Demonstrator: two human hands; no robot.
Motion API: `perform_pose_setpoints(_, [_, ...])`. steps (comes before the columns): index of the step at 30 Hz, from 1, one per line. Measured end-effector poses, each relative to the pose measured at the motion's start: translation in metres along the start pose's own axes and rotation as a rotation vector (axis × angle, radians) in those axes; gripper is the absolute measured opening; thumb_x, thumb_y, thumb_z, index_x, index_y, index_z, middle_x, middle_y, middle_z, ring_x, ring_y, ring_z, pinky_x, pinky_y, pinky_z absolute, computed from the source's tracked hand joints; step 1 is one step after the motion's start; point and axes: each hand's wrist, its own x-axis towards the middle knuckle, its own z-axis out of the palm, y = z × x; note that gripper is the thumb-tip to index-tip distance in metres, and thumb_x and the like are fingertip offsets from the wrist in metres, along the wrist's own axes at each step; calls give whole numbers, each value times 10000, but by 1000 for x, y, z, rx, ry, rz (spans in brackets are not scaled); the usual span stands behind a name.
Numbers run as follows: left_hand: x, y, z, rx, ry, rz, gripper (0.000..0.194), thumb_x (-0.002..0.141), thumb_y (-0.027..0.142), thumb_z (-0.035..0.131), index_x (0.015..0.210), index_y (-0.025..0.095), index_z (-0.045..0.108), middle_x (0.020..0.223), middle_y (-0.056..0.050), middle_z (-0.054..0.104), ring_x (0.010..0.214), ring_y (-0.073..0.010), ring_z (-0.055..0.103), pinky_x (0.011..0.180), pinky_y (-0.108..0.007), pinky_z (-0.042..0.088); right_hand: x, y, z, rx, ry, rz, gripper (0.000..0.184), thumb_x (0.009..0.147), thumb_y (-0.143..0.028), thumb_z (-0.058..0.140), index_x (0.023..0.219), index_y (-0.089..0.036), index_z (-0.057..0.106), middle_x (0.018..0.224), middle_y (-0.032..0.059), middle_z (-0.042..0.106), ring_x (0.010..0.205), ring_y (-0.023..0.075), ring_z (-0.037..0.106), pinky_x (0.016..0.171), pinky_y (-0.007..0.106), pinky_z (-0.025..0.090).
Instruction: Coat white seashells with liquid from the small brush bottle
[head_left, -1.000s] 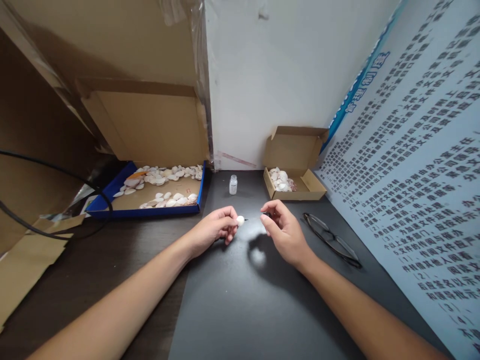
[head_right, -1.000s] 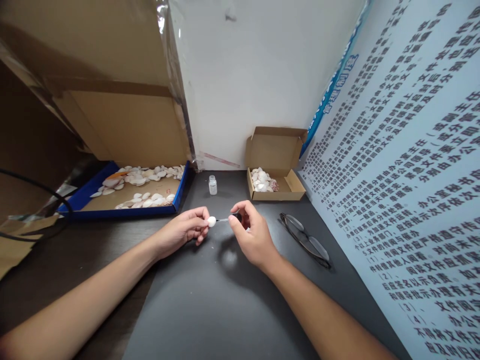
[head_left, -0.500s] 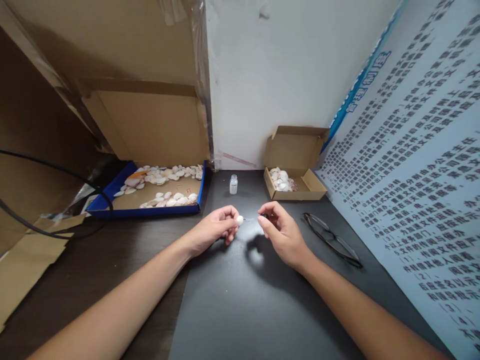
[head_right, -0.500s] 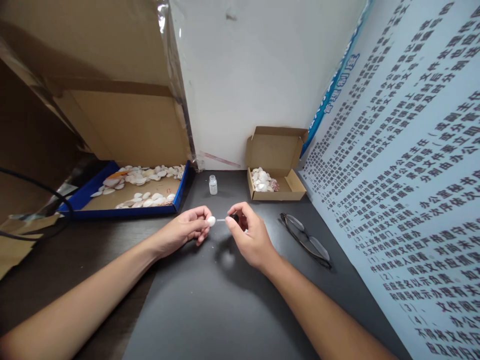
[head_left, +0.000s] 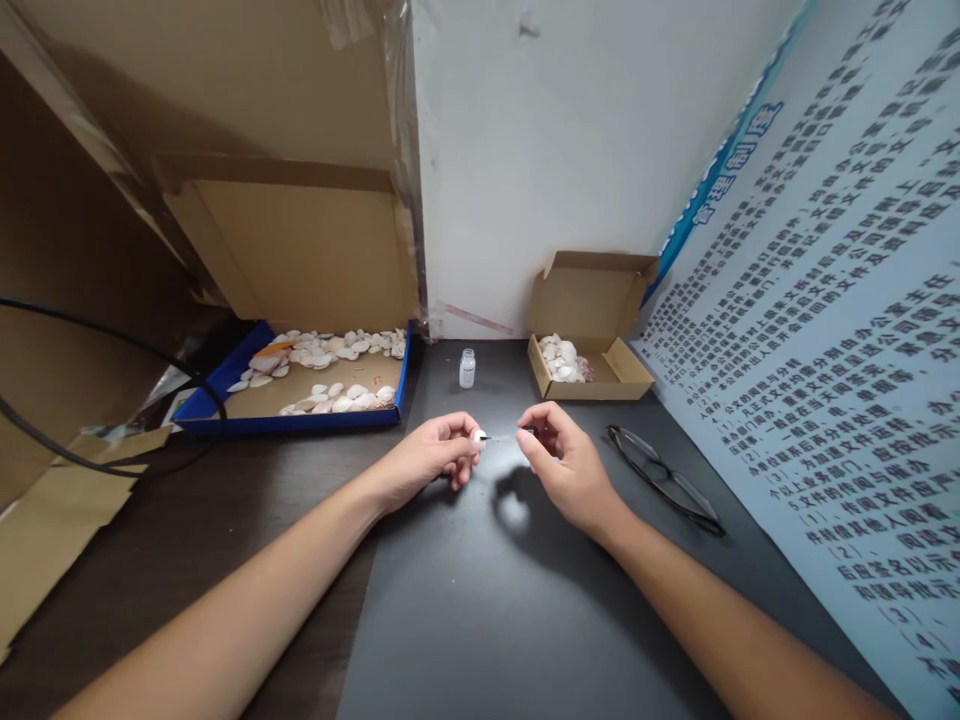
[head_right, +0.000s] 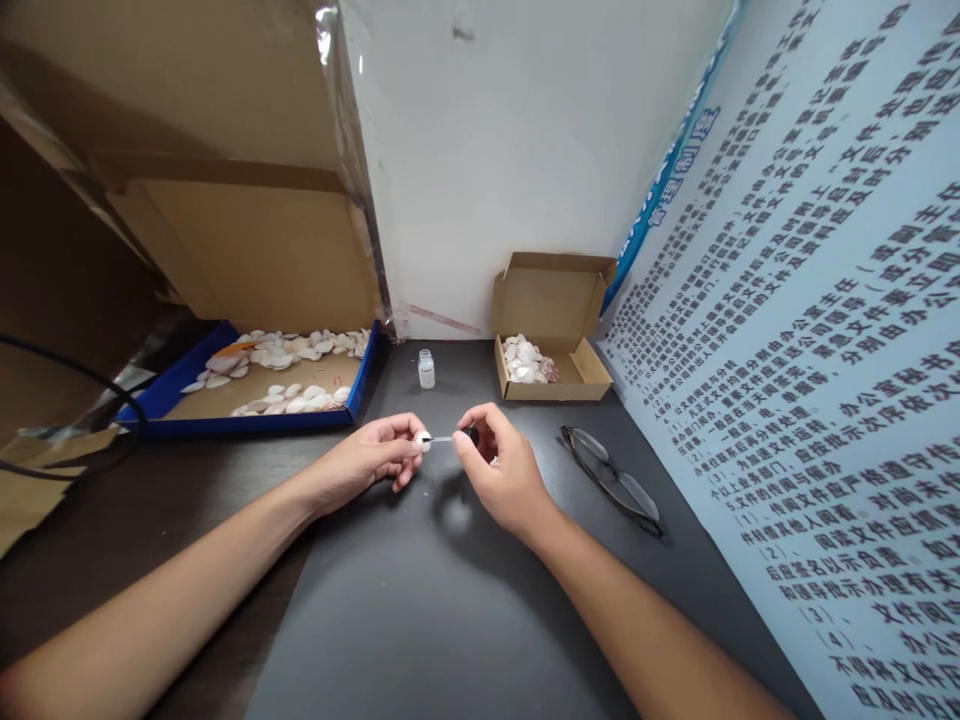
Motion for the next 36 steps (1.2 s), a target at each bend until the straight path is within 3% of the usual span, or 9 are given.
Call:
perform_pose_setpoints(3, [1,-1,-1,-4,-1,8,211,733,278,676,818,167,518,665,35,566,490,-52,519,462,-163,407,0,0,0,-30,34,-6,150,846,-318,562,884,-182,511,664,-40,445,566,89,407,546,225,345])
perform_pose_setpoints(8, [1,-1,-1,-13,7,5,237,741,308,682,811,169,503,671,33,575,492,-56,532,461,-165,408,-1,2,-1,52,-26,12,172,885,-355,521,916,-186,512,687,-36,455,587,94,431,571,234,355])
perform_pose_setpoints(15, [1,-2,-1,-52,16,18,177,746,244,636,774,176,475,606,48,530,499,-64,506,477,-172,403,-2,1,-2,139,-18,16,175,916,-366,481,912,-192,497,670,-42,444,571,90,434,552,221,358])
perform_pose_setpoints(22, [0,-1,-1,-83,26,23,213,743,256,658,740,177,460,601,50,505,502,-62,465,476,-173,374,-2,-1,-2,-23,17,-15,139,841,-308,560,875,-179,520,654,-42,447,570,91,419,558,223,357])
perform_pose_setpoints(28, [0,-1,-1,-89,23,25,219,751,250,656,736,181,449,600,50,500,506,-67,460,483,-177,368,-2,-2,-2,81,-24,-4,177,895,-363,496,905,-186,500,691,-34,461,570,90,440,568,229,366])
perform_pose_setpoints(36, [0,-1,-1,-88,22,26,220,750,252,655,737,182,447,602,47,509,507,-68,456,482,-179,363,-1,-2,-2,-23,5,-12,145,852,-321,557,880,-186,510,676,-32,463,582,96,431,562,224,370])
